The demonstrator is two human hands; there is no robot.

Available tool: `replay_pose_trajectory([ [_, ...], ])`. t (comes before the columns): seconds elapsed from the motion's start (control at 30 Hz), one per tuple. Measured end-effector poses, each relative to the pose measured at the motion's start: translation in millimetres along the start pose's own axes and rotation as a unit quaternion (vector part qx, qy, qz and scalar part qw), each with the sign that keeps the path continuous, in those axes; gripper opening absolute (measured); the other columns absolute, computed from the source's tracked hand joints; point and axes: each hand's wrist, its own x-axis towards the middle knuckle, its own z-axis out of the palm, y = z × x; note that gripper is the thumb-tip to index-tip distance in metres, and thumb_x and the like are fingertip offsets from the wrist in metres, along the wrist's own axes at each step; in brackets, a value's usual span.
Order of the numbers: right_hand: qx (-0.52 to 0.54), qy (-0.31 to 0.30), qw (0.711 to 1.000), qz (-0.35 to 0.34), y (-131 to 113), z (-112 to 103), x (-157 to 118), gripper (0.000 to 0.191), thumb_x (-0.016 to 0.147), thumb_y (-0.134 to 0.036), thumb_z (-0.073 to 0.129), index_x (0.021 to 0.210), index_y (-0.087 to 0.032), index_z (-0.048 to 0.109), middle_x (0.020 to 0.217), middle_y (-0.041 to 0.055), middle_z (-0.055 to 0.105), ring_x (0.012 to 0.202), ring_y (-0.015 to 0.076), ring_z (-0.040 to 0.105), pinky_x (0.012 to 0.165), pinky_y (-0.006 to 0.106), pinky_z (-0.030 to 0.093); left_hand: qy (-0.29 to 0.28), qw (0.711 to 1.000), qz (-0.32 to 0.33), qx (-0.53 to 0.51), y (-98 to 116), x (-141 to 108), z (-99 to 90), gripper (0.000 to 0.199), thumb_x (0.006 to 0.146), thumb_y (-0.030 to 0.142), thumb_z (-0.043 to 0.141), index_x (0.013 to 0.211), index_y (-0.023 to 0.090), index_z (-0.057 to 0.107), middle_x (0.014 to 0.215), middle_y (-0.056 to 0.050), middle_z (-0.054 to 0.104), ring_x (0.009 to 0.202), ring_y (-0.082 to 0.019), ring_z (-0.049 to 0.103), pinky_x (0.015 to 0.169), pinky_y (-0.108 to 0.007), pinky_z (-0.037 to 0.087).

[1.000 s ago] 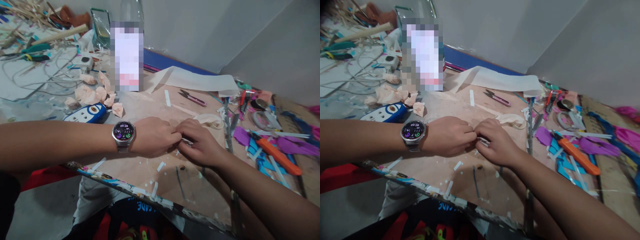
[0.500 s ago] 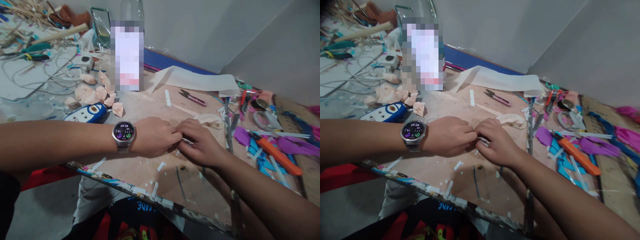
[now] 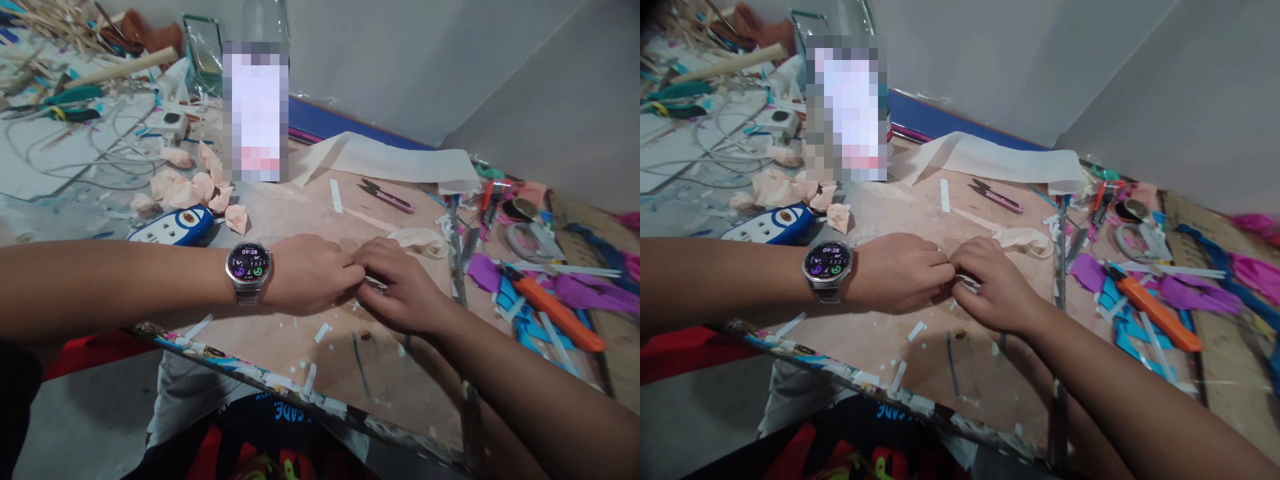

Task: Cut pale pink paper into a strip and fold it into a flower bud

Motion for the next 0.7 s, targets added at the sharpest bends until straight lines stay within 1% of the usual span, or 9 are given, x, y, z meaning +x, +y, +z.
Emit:
replay_pose_trajectory([
  [0.13,0.000,0.003,1.000,-0.001,0.4,-0.1,0.1,0.004,0.088,-0.016,0.060,0.092,-0.018,0.061,0.089,0.0039,0.064,0.088,0.0168,0.057,0.085,0.035,0.042,-0.006,1.000,-0.001,0.003,0.3,0.2,-0.7,0.020,0.101,0.031,0.051,0.096,0.017,0.064,0.092,-0.007,0.074,0.082,-0.020,0.068,0.064,-0.035,0.042],
  [0.3,0.002,0.002,1.000,-0.006,0.3,-0.7,0.4,0.006,0.087,-0.016,0.061,0.093,-0.018,0.062,0.089,0.0038,0.065,0.089,0.0171,0.057,0.085,0.035,0.042,-0.002,1.000,-0.001,0.001,0.6,0.2,-1.3,0.019,0.101,0.030,0.051,0.097,0.016,0.064,0.093,-0.007,0.074,0.082,-0.020,0.067,0.065,-0.034,0.044],
  [0.47,0.004,0.003,1.000,-0.001,0.3,-0.3,0.5,0.007,0.087,-0.015,0.061,0.092,-0.018,0.062,0.089,0.0034,0.065,0.088,0.0171,0.058,0.084,0.035,0.041,-0.001,1.000,0.002,-0.003,0.2,0.6,-0.6,0.020,0.101,0.030,0.050,0.097,0.016,0.064,0.094,-0.008,0.074,0.082,-0.021,0.068,0.065,-0.036,0.044],
  [0.57,0.004,0.004,1.000,-0.002,0.8,-0.2,0.3,0.006,0.087,-0.015,0.061,0.092,-0.018,0.062,0.090,0.0032,0.065,0.089,0.0168,0.058,0.085,0.034,0.041,0.000,1.000,0.002,-0.002,0.0,0.5,-0.1,0.020,0.101,0.030,0.051,0.097,0.016,0.064,0.094,-0.008,0.074,0.081,-0.021,0.068,0.065,-0.035,0.044],
  [0.7,0.007,0.003,1.000,-0.008,1.4,-0.2,0.0,0.006,0.087,-0.014,0.060,0.092,-0.018,0.062,0.089,0.0029,0.064,0.089,0.0160,0.057,0.086,0.034,0.041,-0.006,1.000,0.001,0.002,0.2,0.2,0.2,0.021,0.102,0.031,0.050,0.098,0.016,0.064,0.096,-0.008,0.075,0.084,-0.021,0.069,0.067,-0.035,0.044],
])
